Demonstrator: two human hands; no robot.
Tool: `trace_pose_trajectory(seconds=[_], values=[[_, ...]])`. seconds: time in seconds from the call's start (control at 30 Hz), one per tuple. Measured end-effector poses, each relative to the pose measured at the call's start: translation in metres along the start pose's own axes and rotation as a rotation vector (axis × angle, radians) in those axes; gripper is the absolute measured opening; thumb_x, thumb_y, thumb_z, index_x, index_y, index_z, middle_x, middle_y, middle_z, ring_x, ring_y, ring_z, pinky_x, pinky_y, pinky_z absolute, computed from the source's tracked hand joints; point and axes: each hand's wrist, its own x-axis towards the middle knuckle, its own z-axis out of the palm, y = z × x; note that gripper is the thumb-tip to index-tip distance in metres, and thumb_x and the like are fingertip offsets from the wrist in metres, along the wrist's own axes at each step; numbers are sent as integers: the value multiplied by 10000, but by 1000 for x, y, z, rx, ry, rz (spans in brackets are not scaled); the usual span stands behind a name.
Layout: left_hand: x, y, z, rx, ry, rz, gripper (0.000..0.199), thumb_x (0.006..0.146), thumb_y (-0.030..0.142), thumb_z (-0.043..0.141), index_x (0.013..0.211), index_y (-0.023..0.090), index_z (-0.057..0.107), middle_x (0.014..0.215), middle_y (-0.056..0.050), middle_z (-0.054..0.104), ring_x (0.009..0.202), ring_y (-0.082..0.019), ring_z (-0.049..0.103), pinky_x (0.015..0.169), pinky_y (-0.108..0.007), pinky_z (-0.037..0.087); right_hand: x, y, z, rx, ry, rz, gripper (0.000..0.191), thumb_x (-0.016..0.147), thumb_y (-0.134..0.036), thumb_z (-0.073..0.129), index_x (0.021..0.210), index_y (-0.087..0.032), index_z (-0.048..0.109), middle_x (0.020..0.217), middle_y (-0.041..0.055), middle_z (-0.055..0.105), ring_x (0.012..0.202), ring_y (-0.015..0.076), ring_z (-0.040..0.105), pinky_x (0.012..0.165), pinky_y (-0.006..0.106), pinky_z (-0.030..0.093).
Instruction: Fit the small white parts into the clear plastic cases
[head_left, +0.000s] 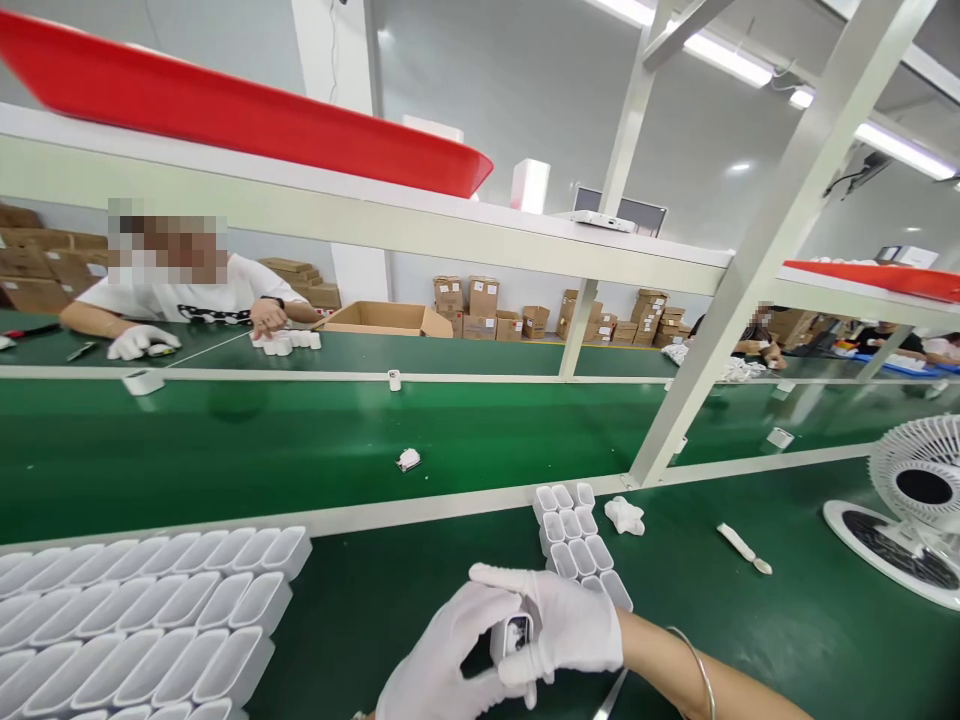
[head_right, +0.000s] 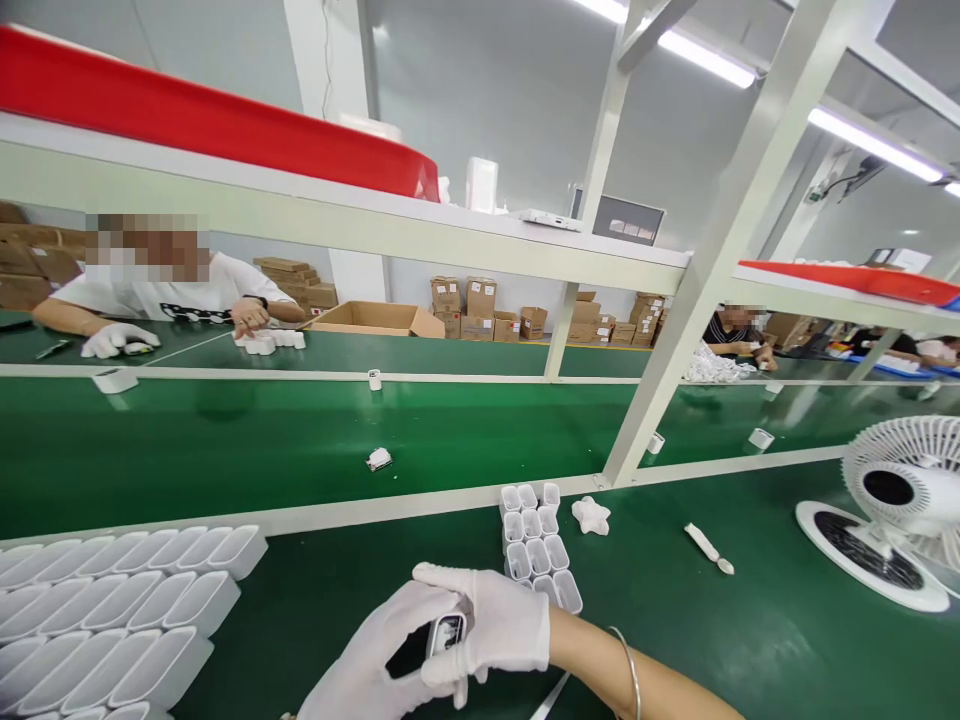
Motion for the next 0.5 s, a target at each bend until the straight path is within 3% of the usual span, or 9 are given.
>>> trace_pose_trajectory(seconds=[0.07,0.13,0.2,0.3,0.37,0.43,0.5], values=[[-1,0,-3,1,-4,-57,450,813,401,755,1250,329,678,1324,-62,681,1201,-288,653,1016,-427,554,3,2,-2,33,-47,19,1158,451,-421,952,1487,-359,438,760,-44,664,586,103,564,513,188,453],[0,4,-6,-10,13,-99,413,809,400,750,1212,325,699,1290,-64,699,1175,-296,665,999,-439,565,3,0,-4,-38,-61,-10,1113,524,-417,917,1507,-367,397,772,-50,653,605,101,574,589,208,500],[4,11,-7,-43,33,-149,352,818,403,729,1157,308,714,1226,-67,722,1114,-291,690,957,-432,589,-1,-6,-3,-247,5,-27,1052,650,-392,847,1552,-340,308,862,-13,673,739,155,639,785,316,549],[10,20,-3,-35,136,-246,300,815,388,689,1094,280,709,1143,-61,732,1038,-288,703,927,-467,589,-9,-17,2,-548,198,-28,984,699,-334,798,1556,-270,320,1150,104,668,1053,302,638,990,479,477],[11,21,2,12,246,-279,308,781,370,670,1066,256,697,1123,-67,723,1033,-304,696,946,-512,566,-11,-21,7,-588,259,-62,805,684,-302,782,1440,-249,509,1114,103,685,999,315,655,928,460,516],[12,19,6,43,328,-289,343,757,388,655,1064,236,669,1121,-80,703,1032,-314,693,950,-528,560,-9,-21,9,-519,314,-124,491,689,-212,718,1179,-235,698,863,32,698,766,226,664,780,360,558],[13,18,5,58,369,-300,416,760,446,645,1110,223,624,1141,-94,675,1025,-314,697,931,-519,574,-7,-20,5,-330,380,-183,344,633,-88,674,947,-207,751,701,-18,652,613,149,611,653,274,547]])
